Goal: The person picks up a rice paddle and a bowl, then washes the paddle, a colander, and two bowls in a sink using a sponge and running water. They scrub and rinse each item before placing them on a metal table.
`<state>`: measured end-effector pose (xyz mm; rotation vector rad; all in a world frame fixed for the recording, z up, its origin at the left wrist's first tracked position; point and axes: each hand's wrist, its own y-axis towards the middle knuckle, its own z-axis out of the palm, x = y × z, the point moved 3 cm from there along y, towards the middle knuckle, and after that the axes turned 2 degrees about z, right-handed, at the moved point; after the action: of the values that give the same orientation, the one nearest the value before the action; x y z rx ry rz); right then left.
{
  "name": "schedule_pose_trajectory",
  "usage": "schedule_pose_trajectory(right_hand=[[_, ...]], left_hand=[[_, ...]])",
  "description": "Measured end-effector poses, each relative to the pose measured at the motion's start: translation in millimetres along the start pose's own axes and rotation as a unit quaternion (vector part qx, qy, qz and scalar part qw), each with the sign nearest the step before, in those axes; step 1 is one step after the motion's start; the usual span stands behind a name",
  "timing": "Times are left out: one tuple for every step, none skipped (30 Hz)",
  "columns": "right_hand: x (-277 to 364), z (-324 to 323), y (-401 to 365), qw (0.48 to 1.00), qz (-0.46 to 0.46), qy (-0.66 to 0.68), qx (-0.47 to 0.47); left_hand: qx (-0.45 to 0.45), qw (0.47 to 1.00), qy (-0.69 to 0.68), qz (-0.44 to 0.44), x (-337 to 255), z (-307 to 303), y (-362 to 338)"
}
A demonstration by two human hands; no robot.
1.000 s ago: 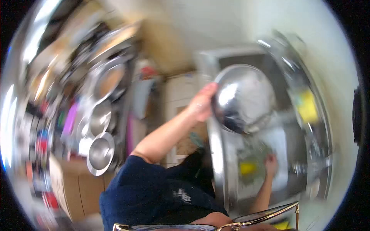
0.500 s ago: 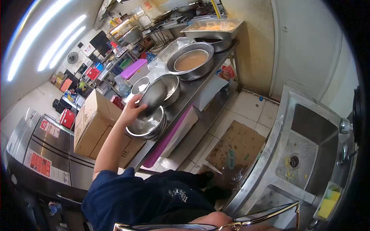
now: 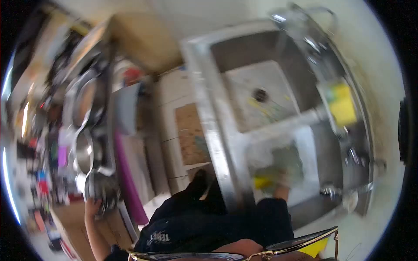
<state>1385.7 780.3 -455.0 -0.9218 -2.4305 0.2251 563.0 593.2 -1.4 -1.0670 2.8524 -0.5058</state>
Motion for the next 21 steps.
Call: schedule_pose_trajectory(right_hand=[[-4.2, -1.5, -2.7, 1.000, 0.019, 0.006, -0.006], [-8.9, -3.5, -4.4, 0.999, 0.039, 0.011, -0.013], [-14.2, -6.9, -6.8, 0.998, 0.056, 0.017, -0.020], [-20.6, -9.0, -9.6, 0.997, 0.073, 0.021, -0.026], [-23.5, -7.2, -17.1, 0.995, 0.087, 0.028, -0.031], [-31.1, -7.4, -22.9, 0.994, 0.100, 0.032, -0.035], [-39.4, -4.8, -30.0, 0.992, 0.114, 0.033, -0.037], [-45.9, -1.6, -35.4, 0.990, 0.127, 0.035, -0.039], [-53.6, -0.3, -39.9, 0.989, 0.136, 0.037, -0.043], [-57.9, 3.3, -43.2, 0.988, 0.143, 0.039, -0.046], [-62.4, 6.0, -46.1, 0.987, 0.150, 0.039, -0.049], [-66.2, 8.6, -46.0, 0.986, 0.156, 0.041, -0.053], [-70.0, 9.4, -46.0, 0.985, 0.159, 0.044, -0.059], [-71.9, 12.2, -43.6, 0.983, 0.164, 0.046, -0.063], [-71.2, 14.5, -42.9, 0.983, 0.166, 0.049, -0.064], [-71.5, 16.0, -40.7, 0.982, 0.167, 0.050, -0.067], [-71.5, 17.9, -37.2, 0.982, 0.170, 0.049, -0.068], [-73.9, 18.9, -33.6, 0.981, 0.171, 0.051, -0.071], [-74.1, 19.8, -29.5, 0.981, 0.172, 0.053, -0.074], [-74.8, 19.3, -25.5, 0.980, 0.175, 0.055, -0.077], [-75.7, 19.3, -22.2, 0.980, 0.173, 0.054, -0.083]], left_hand=[[-0.018, 0.998, -0.019, 0.058, -30.7, -11.3, -8.8], [0.037, 0.997, -0.021, 0.067, -75.2, -26.8, -19.0], [0.046, 0.997, -0.014, 0.052, -65.7, -20.4, -10.8], [0.048, 0.998, -0.006, 0.032, -42.8, -15.1, -7.7], [0.051, 0.998, -0.002, 0.048, -15.9, -9.0, -1.7], [0.026, 0.997, 0.002, 0.067, 3.2, -7.7, 3.7], [0.001, 0.996, 0.008, 0.084, 7.2, -12.8, 9.9], [0.001, 0.996, 0.015, 0.090, 12.9, -17.5, 18.2], [-0.004, 0.997, -0.031, 0.074, 14.5, -22.1, 22.0], [-0.009, 0.995, -0.076, 0.056, 17.7, -28.1, 24.7], [-0.015, 0.992, -0.122, 0.040, 20.6, -34.6, 27.4], [-0.020, 0.985, -0.168, 0.023, 21.5, -41.6, 29.8], [-0.026, 0.976, -0.216, 0.007, -34.6, -56.3, 11.9], [-0.068, 0.984, -0.164, 0.030, -100.5, -71.6, -21.7], [-0.069, 0.985, -0.158, 0.032, -91.2, -71.3, -14.3], [-0.127, 0.980, -0.121, 0.092, -70.7, -70.0, -1.7], [-0.181, 0.968, -0.082, 0.151, -60.8, -68.9, 4.7], [-0.205, 0.958, -0.093, 0.178, -66.8, -70.5, 5.4], [-0.204, 0.958, -0.090, 0.181, -70.9, -73.7, 7.5], [-0.192, 0.963, -0.083, 0.170, -74.5, -76.6, 9.6], [-0.182, 0.967, -0.076, 0.158, -89.7, -81.8, 7.2]])
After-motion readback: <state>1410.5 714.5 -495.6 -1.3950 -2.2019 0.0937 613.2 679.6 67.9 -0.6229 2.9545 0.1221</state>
